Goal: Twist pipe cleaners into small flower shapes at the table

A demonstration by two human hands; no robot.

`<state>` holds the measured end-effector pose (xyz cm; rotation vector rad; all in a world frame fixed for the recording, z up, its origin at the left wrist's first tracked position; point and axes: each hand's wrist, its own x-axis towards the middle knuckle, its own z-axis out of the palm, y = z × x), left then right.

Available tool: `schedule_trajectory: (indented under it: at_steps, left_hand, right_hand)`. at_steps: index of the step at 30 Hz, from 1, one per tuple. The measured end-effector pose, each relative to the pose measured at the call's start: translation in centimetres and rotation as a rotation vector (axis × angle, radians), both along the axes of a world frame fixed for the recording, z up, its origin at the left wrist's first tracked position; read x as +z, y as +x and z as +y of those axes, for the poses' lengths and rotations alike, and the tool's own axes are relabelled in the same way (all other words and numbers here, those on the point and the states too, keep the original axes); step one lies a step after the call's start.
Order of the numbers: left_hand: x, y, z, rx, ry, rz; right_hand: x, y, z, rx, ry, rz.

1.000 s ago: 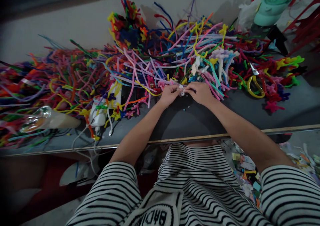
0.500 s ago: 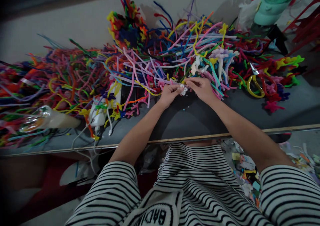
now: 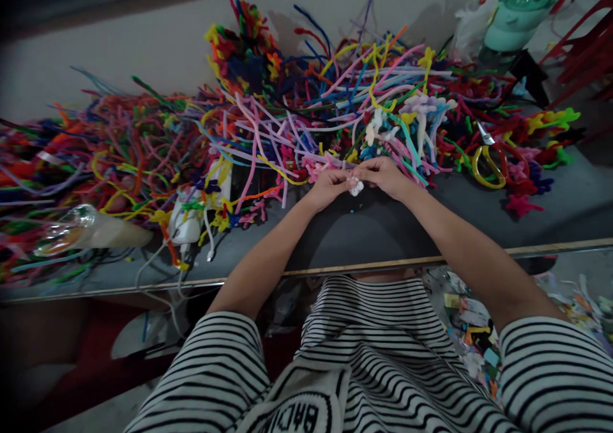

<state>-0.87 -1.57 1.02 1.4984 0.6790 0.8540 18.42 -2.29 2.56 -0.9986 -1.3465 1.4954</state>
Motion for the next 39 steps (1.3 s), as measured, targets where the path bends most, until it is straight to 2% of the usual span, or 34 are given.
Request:
schedule_trajectory:
  at_steps: [10,18,22,25,27,33,39]
  left_hand:
    - [0.4,-0.1,-0.1,-0.023,0.019,0.046]
    - [-0.1,0.2,0.1,0.015,0.041,0.024]
    - [-0.6,0.1,0.7,0.166,0.023,-0.045]
    - [-1.0,0.0,1.3,0.323,-0.01,-0.084]
    - [-1.3,-0.1,1.6,0.368,-0.031,-0.104]
    - [-1.7,0.1,1.7,0.307,-0.043,-0.143]
    - [-1.2,0.2,1.2,0.259,-0.053,-0.197]
  right_hand:
    - [-0.3,0.0,-0.1,-0.028,0.028,-0.053]
    - [-0.1,-0.5,-0.2,-0.089,0.046,-0.026]
    - [0.3,-0.7,-0.4,-0.148,0.07,0.04]
    - [0.4,-0.6,-0.4,-0.158,0.105,0.016]
    - [0.3,-0.5,-0.4,-0.165,0.13,-0.016]
    - [0.4,-0.5,-0.5,-0.228,0.252,-0.069]
    - [0.4,-0.4,-0.6,-0.198,0.37,-0.084]
